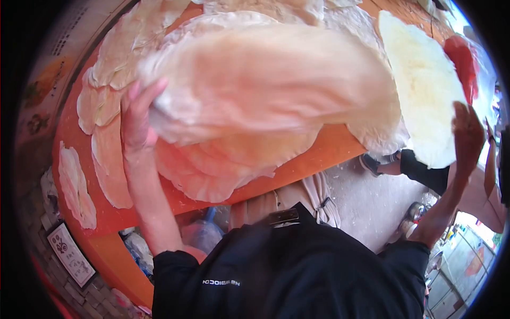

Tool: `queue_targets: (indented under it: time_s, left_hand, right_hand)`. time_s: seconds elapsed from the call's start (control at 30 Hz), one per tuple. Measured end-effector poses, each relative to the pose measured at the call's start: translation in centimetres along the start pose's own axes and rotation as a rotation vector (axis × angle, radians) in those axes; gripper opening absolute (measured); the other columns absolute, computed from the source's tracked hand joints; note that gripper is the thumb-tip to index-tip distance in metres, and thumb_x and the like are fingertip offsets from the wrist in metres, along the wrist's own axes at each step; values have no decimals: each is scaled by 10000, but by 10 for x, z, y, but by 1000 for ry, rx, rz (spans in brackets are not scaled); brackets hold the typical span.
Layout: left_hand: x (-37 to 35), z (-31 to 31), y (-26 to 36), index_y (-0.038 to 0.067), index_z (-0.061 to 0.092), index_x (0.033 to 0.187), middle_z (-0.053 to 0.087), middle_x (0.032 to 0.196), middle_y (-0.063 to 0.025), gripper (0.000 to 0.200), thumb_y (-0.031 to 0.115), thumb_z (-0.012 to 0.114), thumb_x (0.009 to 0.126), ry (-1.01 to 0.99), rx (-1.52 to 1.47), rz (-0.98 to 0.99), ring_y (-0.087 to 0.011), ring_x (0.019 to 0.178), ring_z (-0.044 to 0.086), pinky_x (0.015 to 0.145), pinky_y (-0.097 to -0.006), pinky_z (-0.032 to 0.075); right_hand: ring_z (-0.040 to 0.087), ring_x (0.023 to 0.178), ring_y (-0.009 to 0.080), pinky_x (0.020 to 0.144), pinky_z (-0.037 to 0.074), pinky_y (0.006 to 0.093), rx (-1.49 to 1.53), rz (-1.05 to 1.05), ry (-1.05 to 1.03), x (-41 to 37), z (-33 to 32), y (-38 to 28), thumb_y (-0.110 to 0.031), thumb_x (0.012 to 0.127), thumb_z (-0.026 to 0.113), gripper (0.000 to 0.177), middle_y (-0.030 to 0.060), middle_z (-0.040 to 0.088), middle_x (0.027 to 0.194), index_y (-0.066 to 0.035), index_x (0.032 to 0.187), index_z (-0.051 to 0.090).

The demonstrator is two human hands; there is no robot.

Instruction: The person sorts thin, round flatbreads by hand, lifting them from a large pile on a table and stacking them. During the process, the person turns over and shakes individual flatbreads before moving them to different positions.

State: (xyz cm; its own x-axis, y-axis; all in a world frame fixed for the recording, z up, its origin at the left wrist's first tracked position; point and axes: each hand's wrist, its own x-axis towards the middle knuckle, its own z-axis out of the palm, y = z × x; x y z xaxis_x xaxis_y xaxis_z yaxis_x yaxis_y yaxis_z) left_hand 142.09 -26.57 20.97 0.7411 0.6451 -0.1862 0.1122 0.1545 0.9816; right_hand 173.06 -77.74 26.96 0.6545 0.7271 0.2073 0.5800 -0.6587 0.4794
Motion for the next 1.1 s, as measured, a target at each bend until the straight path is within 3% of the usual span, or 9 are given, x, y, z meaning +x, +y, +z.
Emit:
queue_targets:
  time_s: [0.1,0.2,0.47,0.53,0.63,0.77,0.87,0.93,1.1]
  left_hand:
    - [-31,-116,-93,-23,528,1302,634,1207,-102,462,87,627,865,145,-85,-259,-214,1091,622,968,-331,487]
    - [-57,-175,-161,-11,506,1329,604,1270,-96,470,78,617,881,199,-169,-341,-219,1157,586,1006,-335,460]
    - [-93,-166,-122,17,479,1357,566,1332,-108,483,246,590,946,123,-560,-219,-248,1231,538,1029,-404,446]
    - [-124,-152,-127,59,500,1338,590,1300,-93,469,326,566,958,112,-679,-280,-250,1153,596,968,-396,498]
    - [-154,-144,-174,34,508,1301,631,1193,-75,405,164,607,931,96,-403,-225,-181,1006,649,786,-333,571]
    - [-154,-117,-149,19,513,1280,643,1124,-74,382,58,596,909,78,-260,-151,-139,954,642,750,-295,563]
    - [-138,-108,-118,18,525,1262,661,1038,-44,364,38,591,905,43,-341,-119,-94,822,635,658,-241,531]
    - [-128,-101,-89,4,500,1304,646,1127,-66,411,29,585,903,88,-388,-85,-131,941,636,785,-278,525]
    - [-108,-122,-34,7,512,1288,663,1097,-91,375,13,554,916,-163,-704,67,-167,907,674,773,-288,558]
  right_hand:
    - [659,813,315,719,524,407,509,341,-12,28,-8,-49,-133,877,603,109,159,656,840,-65,930,670]
    - [660,791,352,708,506,422,410,138,100,76,3,-45,-231,910,579,204,190,656,804,-55,925,681]
    - [691,820,308,710,551,366,504,-191,498,139,-110,-203,-180,929,604,164,118,706,933,-94,1039,691]
    - [668,865,315,765,532,391,792,-304,286,120,-111,-261,-275,861,711,338,117,693,978,-105,1149,664]
    - [624,1012,373,888,513,426,857,-410,77,64,-55,-312,-417,765,790,695,208,644,1112,-25,1288,553]
    - [639,634,313,616,506,394,1221,-35,-529,-8,-35,-322,-555,783,727,744,196,652,713,88,1138,605]
    - [614,656,154,597,486,296,1523,300,-691,-9,-33,-334,-402,792,758,671,105,650,733,105,1186,565]
    - [601,703,113,635,480,246,1832,430,-612,-3,-38,-341,-146,819,758,560,50,641,810,35,1286,506]
    - [612,727,85,662,494,219,1916,245,-127,28,-112,-322,35,855,639,292,35,653,821,27,1145,608]
